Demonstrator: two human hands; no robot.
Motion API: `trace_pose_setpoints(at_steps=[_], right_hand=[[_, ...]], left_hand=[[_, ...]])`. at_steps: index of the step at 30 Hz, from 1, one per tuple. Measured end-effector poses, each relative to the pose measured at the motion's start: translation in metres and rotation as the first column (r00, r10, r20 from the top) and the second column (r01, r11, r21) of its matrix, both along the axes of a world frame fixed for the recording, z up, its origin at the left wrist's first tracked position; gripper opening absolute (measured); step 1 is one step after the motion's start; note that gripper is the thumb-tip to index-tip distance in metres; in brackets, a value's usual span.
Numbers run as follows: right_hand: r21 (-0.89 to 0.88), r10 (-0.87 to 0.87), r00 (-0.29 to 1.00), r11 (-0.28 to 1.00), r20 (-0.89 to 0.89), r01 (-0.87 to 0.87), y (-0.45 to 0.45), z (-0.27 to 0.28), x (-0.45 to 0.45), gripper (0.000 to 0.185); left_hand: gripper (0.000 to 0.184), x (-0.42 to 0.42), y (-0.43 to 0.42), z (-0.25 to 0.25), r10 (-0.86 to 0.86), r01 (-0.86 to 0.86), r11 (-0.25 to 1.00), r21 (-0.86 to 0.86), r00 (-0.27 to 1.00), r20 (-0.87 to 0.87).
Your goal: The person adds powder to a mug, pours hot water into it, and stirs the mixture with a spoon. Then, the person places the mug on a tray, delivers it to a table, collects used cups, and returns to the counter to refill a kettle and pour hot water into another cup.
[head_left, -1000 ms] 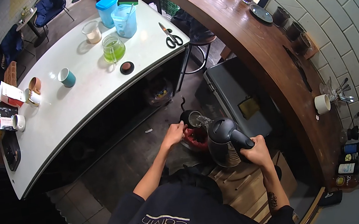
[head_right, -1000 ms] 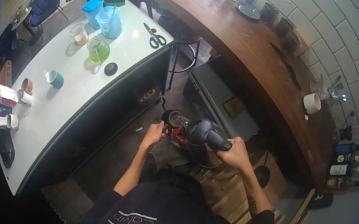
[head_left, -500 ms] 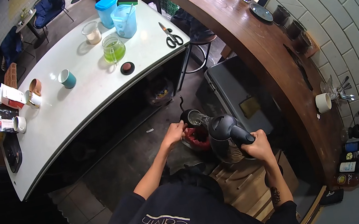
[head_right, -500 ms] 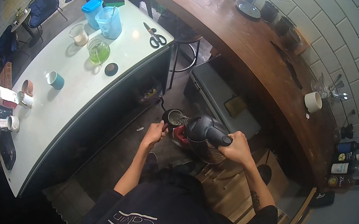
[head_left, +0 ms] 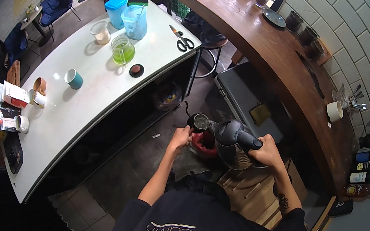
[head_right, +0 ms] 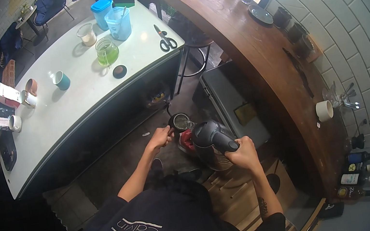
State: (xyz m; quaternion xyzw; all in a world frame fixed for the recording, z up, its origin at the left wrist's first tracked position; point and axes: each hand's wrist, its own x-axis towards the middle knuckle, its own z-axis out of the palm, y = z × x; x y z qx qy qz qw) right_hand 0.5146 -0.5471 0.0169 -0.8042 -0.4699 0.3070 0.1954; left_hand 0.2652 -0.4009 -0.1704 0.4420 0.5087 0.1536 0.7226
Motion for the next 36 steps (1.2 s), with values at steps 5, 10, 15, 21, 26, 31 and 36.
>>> trace_pose_setpoints(at_steps=[5,10,15,21,26,31,36], right_hand=[[0.019,-0.006,1.0,1.0,0.025,0.006,0.002,0.002,-0.003,0.022],[-0.029,0.03,0.999,0.999,0.026,-0.029,0.005,0.006,-0.002,0.021],[0.001,0.014,1.0,1.0,0.015,-0.014,0.004,0.002,-0.002,0.02],[-0.037,0.03,0.999,0.999,0.036,-0.028,0.005,0.007,-0.001,0.021],[-0.033,0.014,0.999,0.999,0.048,-0.012,0.004,0.009,0.0,0.022],[-0.017,0.024,0.999,1.0,0.034,-0.023,0.001,0.004,0.004,0.022],[-0.017,0.03,0.998,0.999,0.053,-0.03,-0.001,0.002,0.002,0.022]], left_hand=[[0.055,-0.003,0.0,-0.003,0.005,-0.005,1.0,-0.007,1.0,0.003],[0.049,-0.004,0.001,-0.004,0.015,-0.015,1.0,-0.006,1.0,-0.001],[0.043,-0.003,0.001,-0.005,0.041,-0.04,0.998,-0.042,0.999,0.003],[0.043,0.0,0.001,-0.011,0.029,-0.029,0.999,-0.041,0.999,0.015],[0.037,0.002,-0.001,-0.001,0.03,-0.03,0.999,-0.036,1.0,-0.002],[0.036,0.004,-0.001,0.001,0.022,-0.021,0.999,-0.029,1.0,0.012],[0.036,0.008,-0.002,0.003,0.016,-0.016,1.0,-0.024,0.999,0.031]])
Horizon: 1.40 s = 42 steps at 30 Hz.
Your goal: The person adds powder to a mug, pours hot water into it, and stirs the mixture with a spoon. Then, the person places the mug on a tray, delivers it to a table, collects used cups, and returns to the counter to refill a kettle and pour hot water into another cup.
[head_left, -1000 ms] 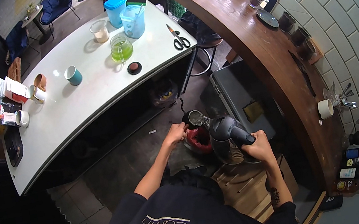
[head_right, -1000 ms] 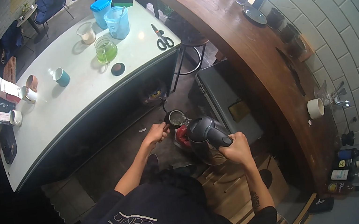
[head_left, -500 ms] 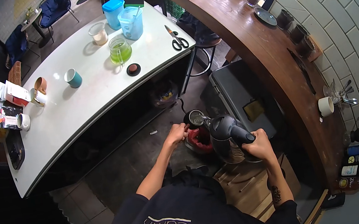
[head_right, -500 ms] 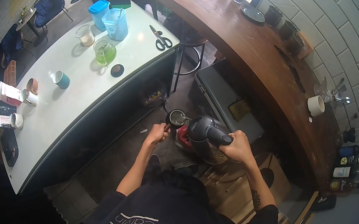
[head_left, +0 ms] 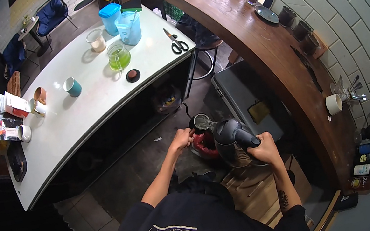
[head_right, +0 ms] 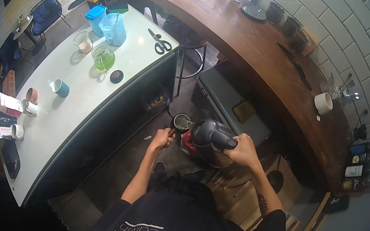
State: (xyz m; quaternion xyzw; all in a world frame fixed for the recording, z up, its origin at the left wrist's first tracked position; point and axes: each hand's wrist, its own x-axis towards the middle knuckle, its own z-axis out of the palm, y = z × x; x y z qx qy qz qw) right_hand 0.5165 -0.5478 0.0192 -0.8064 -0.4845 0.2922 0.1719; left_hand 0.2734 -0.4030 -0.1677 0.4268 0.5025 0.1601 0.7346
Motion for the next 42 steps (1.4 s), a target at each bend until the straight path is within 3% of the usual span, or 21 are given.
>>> trace_pose_setpoints(at_steps=[6,9,15,17,33,35,38,42], right_hand=[[0.027,-0.029,0.999,0.999,-0.021,0.029,-0.002,-0.009,-0.005,0.024],[0.169,-0.03,0.998,0.985,-0.058,0.04,-0.004,-0.022,-0.007,0.021],[0.162,-0.067,0.996,0.984,-0.061,0.076,-0.007,-0.026,-0.011,0.021],[0.042,-0.06,0.998,0.997,0.003,0.06,-0.007,-0.031,-0.008,0.027],[0.078,-0.147,0.987,0.985,-0.065,0.151,-0.022,-0.051,-0.005,0.026],[0.376,-0.125,0.992,0.918,-0.029,0.126,-0.025,-0.067,-0.004,0.02],[0.352,-0.08,0.989,0.928,-0.124,0.119,-0.029,-0.048,-0.008,0.019],[0.268,-0.13,0.983,0.95,-0.126,0.16,-0.033,-0.047,-0.004,0.016]], left_hand=[[0.035,0.001,-0.002,0.004,-0.004,0.004,1.0,-0.013,1.0,0.026],[0.034,0.001,-0.003,0.008,-0.007,0.008,1.0,-0.03,1.0,0.023],[0.035,-0.002,-0.006,0.009,-0.019,0.02,0.998,-0.055,0.999,0.035],[0.035,-0.002,-0.006,0.009,-0.021,0.024,0.998,-0.062,0.999,0.042],[0.036,0.0,-0.011,0.02,-0.031,0.032,0.996,-0.079,0.999,0.013],[0.035,0.002,-0.011,0.021,-0.022,0.024,0.997,-0.073,0.999,0.029],[0.035,0.004,-0.011,0.022,-0.033,0.036,0.996,-0.079,0.999,0.04],[0.034,0.007,-0.011,0.023,-0.044,0.047,0.995,-0.083,0.998,0.039]])
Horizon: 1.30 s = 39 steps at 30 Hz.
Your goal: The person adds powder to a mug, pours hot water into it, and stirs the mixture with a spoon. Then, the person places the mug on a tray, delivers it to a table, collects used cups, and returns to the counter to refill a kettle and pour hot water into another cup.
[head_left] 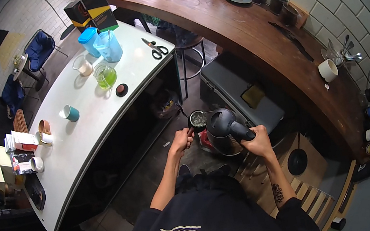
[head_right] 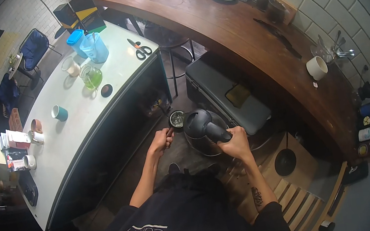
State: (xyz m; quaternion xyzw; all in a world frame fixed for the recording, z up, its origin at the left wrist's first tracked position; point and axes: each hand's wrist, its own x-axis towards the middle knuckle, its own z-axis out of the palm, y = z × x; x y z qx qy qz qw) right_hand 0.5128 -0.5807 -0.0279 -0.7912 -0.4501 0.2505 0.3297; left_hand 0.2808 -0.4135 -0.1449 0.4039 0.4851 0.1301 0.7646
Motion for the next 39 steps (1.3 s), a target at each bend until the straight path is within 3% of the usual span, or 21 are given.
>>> trace_pose_setpoints(at_steps=[6,9,11,16,22,25,27,31,35,37,39], right_hand=[[0.118,-0.037,0.994,0.992,-0.101,0.049,-0.013,0.01,-0.001,0.011],[0.181,-0.099,0.975,0.974,-0.201,0.136,-0.027,0.021,0.0,0.008],[0.313,-0.091,0.964,0.934,-0.249,0.169,-0.041,0.023,0.004,0.008],[0.381,-0.223,0.914,0.856,-0.34,0.35,-0.081,0.046,0.006,0.014],[0.494,-0.444,0.798,0.628,-0.407,0.601,-0.144,0.055,0.011,0.019],[0.502,-0.58,0.699,0.493,-0.418,0.71,-0.173,0.047,0.013,0.021],[0.509,-0.668,0.606,0.375,-0.431,0.775,-0.187,0.041,0.012,0.024],[0.515,-0.756,0.43,0.145,-0.493,0.845,-0.22,-0.002,0.023,0.021],[0.516,-0.823,0.337,0.062,-0.458,0.854,-0.242,-0.028,0.035,0.018],[0.518,-0.817,0.232,-0.093,-0.527,0.85,-0.251,-0.046,0.046,0.019],[0.498,-0.812,0.188,-0.141,-0.553,0.855,-0.26,-0.062,0.054,0.018]], left_hand=[[0.034,0.005,0.001,0.003,-0.01,0.01,1.0,0.019,1.0,0.0],[0.034,0.009,0.004,-0.001,-0.035,0.035,0.999,0.023,0.999,-0.007],[0.035,0.012,0.005,-0.003,-0.037,0.036,0.999,0.009,0.999,0.023],[0.035,0.024,0.003,0.003,-0.118,0.118,0.993,0.014,0.993,0.009],[0.033,0.041,-0.005,0.017,-0.241,0.242,0.97,0.034,0.97,-0.03],[0.031,0.053,-0.011,0.021,-0.27,0.274,0.96,0.052,0.959,-0.083],[0.032,0.056,-0.008,0.011,-0.322,0.322,0.947,0.007,0.946,-0.02],[0.033,0.065,-0.012,0.009,-0.362,0.362,0.932,0.005,0.932,0.006],[0.033,0.075,-0.02,0.01,-0.381,0.382,0.924,0.029,0.924,-0.043],[0.034,0.081,-0.026,0.012,-0.382,0.383,0.924,0.02,0.924,-0.029],[0.034,0.084,-0.029,0.011,-0.39,0.391,0.92,0.03,0.92,-0.033]])
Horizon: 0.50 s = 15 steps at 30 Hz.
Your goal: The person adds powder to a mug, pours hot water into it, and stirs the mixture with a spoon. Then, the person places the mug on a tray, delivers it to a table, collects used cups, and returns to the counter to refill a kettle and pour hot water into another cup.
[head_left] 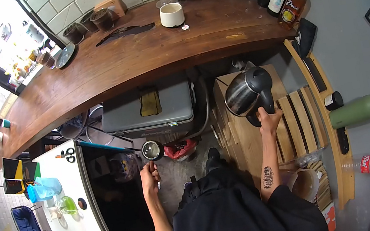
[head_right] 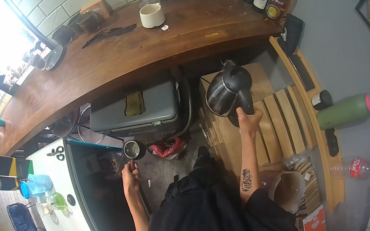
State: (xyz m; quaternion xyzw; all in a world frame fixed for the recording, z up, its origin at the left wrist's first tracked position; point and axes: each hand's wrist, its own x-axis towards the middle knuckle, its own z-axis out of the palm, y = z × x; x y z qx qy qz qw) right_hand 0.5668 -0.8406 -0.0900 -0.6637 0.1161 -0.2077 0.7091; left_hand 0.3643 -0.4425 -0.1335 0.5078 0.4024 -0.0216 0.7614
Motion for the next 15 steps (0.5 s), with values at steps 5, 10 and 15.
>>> trace_pose_setpoints(at_steps=[5,10,15], right_hand=[[-0.001,-0.095,0.994,0.996,-0.047,0.095,-0.018,-0.028,0.018,0.014],[0.051,-0.11,0.989,0.992,-0.104,0.115,-0.026,-0.038,0.03,0.009],[0.06,-0.1,0.982,0.992,-0.157,0.11,-0.031,-0.053,0.046,0.008]], left_hand=[[0.033,0.004,-0.008,-0.003,-0.01,0.01,1.0,-0.005,1.0,-0.02],[0.033,0.007,-0.021,0.001,0.023,-0.022,0.999,0.037,0.999,-0.025],[0.031,0.012,-0.032,0.005,0.07,-0.069,0.997,0.022,0.996,-0.045]])
